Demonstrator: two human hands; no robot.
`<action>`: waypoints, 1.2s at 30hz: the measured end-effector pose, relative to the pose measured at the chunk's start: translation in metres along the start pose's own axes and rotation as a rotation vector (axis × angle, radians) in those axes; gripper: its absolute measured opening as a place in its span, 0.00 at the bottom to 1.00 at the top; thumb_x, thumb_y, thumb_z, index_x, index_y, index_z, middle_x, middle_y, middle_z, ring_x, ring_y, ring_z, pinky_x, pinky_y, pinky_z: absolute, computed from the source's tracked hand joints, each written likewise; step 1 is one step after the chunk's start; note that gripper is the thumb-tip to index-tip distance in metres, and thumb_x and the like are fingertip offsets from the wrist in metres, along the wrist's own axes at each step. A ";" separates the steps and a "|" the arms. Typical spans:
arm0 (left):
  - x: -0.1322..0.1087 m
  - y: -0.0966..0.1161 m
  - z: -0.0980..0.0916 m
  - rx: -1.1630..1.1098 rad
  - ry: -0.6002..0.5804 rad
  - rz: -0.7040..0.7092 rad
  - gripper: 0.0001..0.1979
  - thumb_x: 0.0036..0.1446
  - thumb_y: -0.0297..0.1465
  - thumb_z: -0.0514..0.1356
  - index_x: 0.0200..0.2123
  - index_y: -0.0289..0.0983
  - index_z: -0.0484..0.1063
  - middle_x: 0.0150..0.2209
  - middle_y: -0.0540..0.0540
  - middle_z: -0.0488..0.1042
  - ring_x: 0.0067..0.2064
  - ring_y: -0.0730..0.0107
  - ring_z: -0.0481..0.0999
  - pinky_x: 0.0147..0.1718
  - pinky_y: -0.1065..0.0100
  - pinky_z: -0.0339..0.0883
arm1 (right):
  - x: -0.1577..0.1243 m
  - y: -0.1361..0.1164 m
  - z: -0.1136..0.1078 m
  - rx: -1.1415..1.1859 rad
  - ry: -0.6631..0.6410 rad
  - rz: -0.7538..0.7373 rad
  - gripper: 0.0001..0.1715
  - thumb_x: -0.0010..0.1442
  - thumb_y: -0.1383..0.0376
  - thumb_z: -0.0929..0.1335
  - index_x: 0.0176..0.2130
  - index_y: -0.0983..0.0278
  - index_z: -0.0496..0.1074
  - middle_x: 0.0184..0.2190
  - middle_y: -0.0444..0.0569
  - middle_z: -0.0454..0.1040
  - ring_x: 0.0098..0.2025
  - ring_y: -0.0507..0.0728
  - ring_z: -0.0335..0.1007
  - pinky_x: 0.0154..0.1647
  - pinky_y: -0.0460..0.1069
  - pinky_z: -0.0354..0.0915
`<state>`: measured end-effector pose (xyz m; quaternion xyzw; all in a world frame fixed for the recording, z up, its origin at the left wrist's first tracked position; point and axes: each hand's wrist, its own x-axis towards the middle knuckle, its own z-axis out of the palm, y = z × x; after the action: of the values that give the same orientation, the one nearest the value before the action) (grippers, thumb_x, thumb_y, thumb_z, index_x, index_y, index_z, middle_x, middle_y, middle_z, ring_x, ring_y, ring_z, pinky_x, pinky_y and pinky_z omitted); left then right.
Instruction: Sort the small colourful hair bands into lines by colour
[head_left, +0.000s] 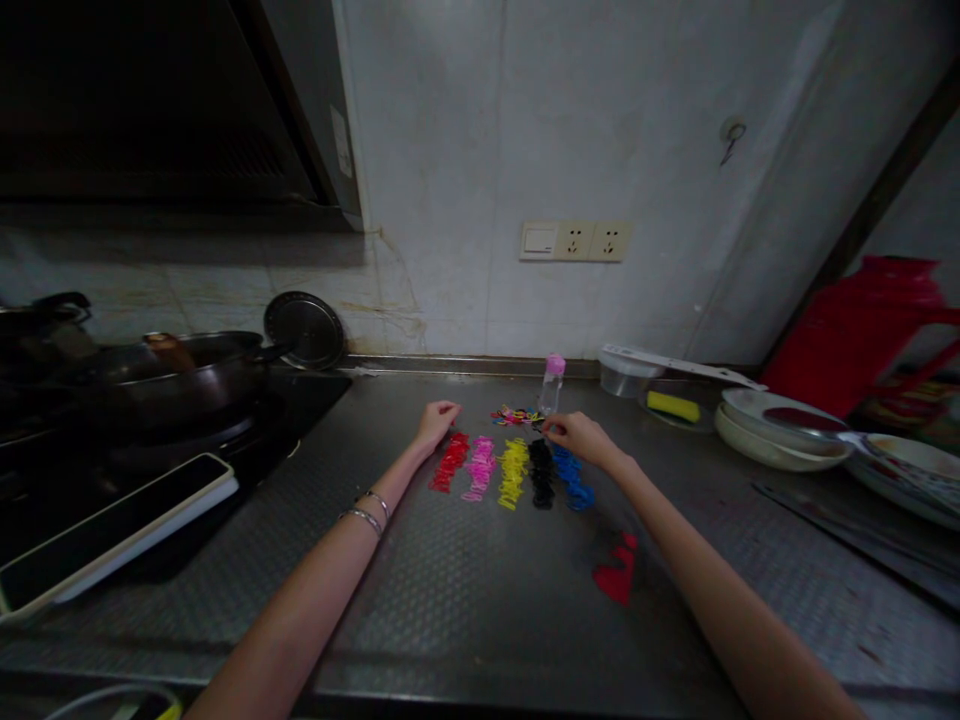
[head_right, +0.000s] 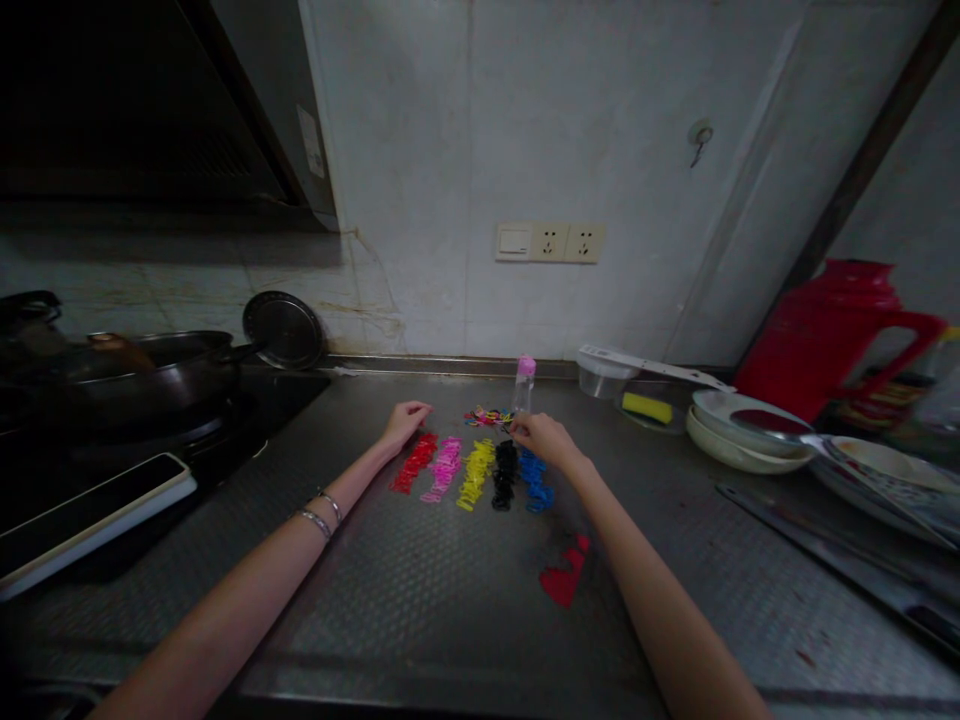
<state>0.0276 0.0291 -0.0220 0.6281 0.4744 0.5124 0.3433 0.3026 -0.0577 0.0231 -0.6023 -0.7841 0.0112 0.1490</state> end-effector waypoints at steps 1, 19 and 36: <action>0.000 0.000 0.000 0.001 -0.001 -0.003 0.13 0.45 0.35 0.57 0.27 0.30 0.74 0.17 0.51 0.67 0.22 0.77 0.62 0.25 0.74 0.55 | -0.001 0.000 0.000 0.000 -0.012 -0.009 0.12 0.54 0.64 0.63 0.37 0.59 0.73 0.29 0.45 0.74 0.31 0.51 0.67 0.25 0.43 0.53; 0.003 -0.004 0.002 0.002 0.004 -0.011 0.11 0.44 0.33 0.58 0.27 0.30 0.74 0.20 0.49 0.70 0.22 0.76 0.64 0.25 0.74 0.57 | -0.007 0.019 0.007 0.016 0.044 0.018 0.15 0.56 0.59 0.61 0.38 0.58 0.74 0.32 0.46 0.76 0.32 0.53 0.70 0.29 0.43 0.58; 0.014 -0.001 0.007 0.279 -0.110 -0.069 0.07 0.40 0.27 0.57 0.22 0.30 0.75 0.18 0.47 0.71 0.22 0.75 0.65 0.23 0.73 0.57 | -0.009 0.023 0.004 0.014 0.088 0.106 0.16 0.56 0.58 0.61 0.39 0.58 0.73 0.31 0.46 0.75 0.32 0.53 0.69 0.27 0.43 0.55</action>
<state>0.0348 0.0427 -0.0202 0.6803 0.5427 0.3942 0.2954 0.3256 -0.0594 0.0127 -0.6418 -0.7439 -0.0020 0.1865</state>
